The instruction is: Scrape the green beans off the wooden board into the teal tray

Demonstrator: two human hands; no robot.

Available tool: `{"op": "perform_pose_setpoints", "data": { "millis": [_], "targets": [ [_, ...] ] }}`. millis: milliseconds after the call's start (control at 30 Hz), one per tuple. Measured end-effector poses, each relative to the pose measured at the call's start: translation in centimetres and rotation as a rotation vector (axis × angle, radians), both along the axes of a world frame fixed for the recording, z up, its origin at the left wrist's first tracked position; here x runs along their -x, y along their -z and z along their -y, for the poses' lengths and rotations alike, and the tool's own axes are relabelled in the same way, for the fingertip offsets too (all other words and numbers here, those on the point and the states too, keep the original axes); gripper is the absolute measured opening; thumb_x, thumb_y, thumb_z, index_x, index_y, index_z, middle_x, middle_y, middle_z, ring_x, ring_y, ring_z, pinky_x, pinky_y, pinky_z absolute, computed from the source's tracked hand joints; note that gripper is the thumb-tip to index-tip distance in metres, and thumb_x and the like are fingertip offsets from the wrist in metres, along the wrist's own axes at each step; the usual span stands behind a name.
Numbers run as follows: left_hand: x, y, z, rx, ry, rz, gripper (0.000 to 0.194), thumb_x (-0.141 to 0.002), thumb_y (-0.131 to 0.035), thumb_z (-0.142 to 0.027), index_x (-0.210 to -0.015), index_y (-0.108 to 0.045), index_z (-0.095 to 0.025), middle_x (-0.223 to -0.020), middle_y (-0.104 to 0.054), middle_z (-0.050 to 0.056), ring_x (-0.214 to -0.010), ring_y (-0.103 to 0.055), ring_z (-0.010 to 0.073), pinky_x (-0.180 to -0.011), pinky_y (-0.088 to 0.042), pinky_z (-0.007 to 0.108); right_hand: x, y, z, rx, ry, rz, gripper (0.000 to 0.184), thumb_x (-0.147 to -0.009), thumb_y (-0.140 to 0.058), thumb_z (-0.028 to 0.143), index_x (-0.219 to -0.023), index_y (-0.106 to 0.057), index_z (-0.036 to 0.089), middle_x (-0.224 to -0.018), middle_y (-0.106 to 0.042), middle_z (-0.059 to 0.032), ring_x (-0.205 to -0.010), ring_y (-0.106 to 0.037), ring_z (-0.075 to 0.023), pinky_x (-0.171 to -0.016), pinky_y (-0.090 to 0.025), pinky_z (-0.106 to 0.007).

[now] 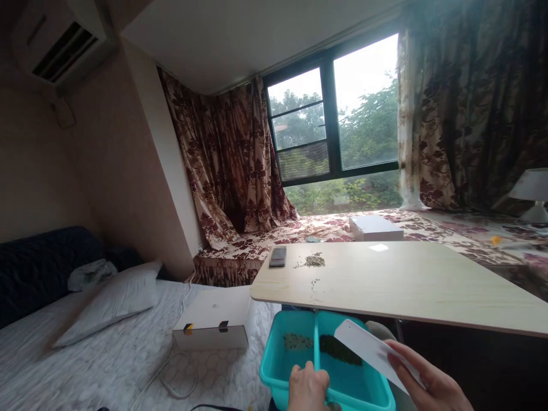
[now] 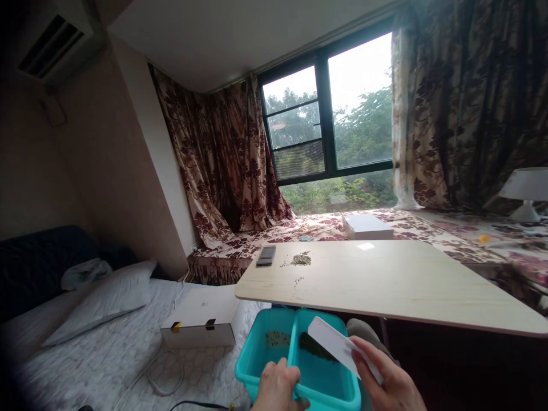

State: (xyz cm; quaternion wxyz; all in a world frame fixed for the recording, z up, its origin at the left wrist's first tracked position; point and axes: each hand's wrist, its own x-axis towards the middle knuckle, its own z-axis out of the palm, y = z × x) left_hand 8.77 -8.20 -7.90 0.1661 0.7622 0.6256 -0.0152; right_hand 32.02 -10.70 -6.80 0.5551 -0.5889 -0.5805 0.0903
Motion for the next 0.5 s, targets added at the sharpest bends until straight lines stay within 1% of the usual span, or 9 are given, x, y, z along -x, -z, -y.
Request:
{"op": "perform_pose_setpoints", "data": {
  "millis": [100,200,300,400,500],
  "targets": [
    [-0.2,0.1,0.2,-0.016,-0.022,-0.013,0.023,-0.075,-0.080,-0.032,-0.095,-0.073,-0.024,-0.106,-0.068,0.008,-0.101,-0.063,0.0348,-0.092,-0.047,0.049,0.0,0.0,0.0,0.043,-0.114,-0.019,0.040,-0.075,-0.068,0.064,-0.090,-0.086,0.031,-0.085,-0.083,-0.0028,-0.074,-0.079,-0.0276,-0.062,-0.063,-0.026],
    [0.3,0.3,0.5,-0.051,-0.031,-0.007,0.022,-0.078,-0.079,-0.033,-0.096,-0.072,-0.023,-0.107,-0.068,0.008,-0.103,-0.063,0.0340,-0.093,-0.047,0.047,-0.3,0.6,-0.1,0.061,-0.137,-0.034,0.041,-0.075,-0.069,0.064,-0.092,-0.086,0.030,-0.087,-0.083,-0.0040,-0.077,-0.079,-0.0280,-0.067,-0.064,-0.026],
    [0.7,0.4,0.6,-0.074,-0.035,0.006,0.022,-0.080,-0.078,-0.033,-0.098,-0.072,-0.021,-0.108,-0.068,0.009,-0.105,-0.062,0.0335,-0.095,-0.046,0.046,-0.4,1.6,-0.3,0.075,-0.159,-0.037,0.044,-0.076,-0.069,0.064,-0.096,-0.086,0.028,-0.088,-0.083,-0.0049,-0.079,-0.079,-0.0280,-0.072,-0.064,-0.027],
    [0.7,0.4,0.5,-0.057,-0.037,0.008,0.024,-0.078,-0.079,-0.034,-0.096,-0.072,-0.020,-0.106,-0.068,0.010,-0.104,-0.063,0.0343,-0.096,-0.046,0.047,-0.3,2.6,-0.5,0.098,-0.184,-0.034,0.045,-0.078,-0.069,0.063,-0.100,-0.085,0.028,-0.090,-0.083,-0.0051,-0.081,-0.079,-0.0282,-0.076,-0.064,-0.028],
    [0.5,0.4,0.3,-0.030,-0.032,0.014,0.024,-0.077,-0.080,-0.036,-0.094,-0.072,-0.021,-0.103,-0.069,0.009,-0.101,-0.064,0.0331,-0.099,-0.045,0.048,-0.2,3.3,-0.6,0.114,-0.200,-0.046,0.045,-0.079,-0.069,0.063,-0.102,-0.085,0.028,-0.095,-0.083,-0.0054,-0.085,-0.079,-0.0291,-0.078,-0.063,-0.028]
  ]
}}
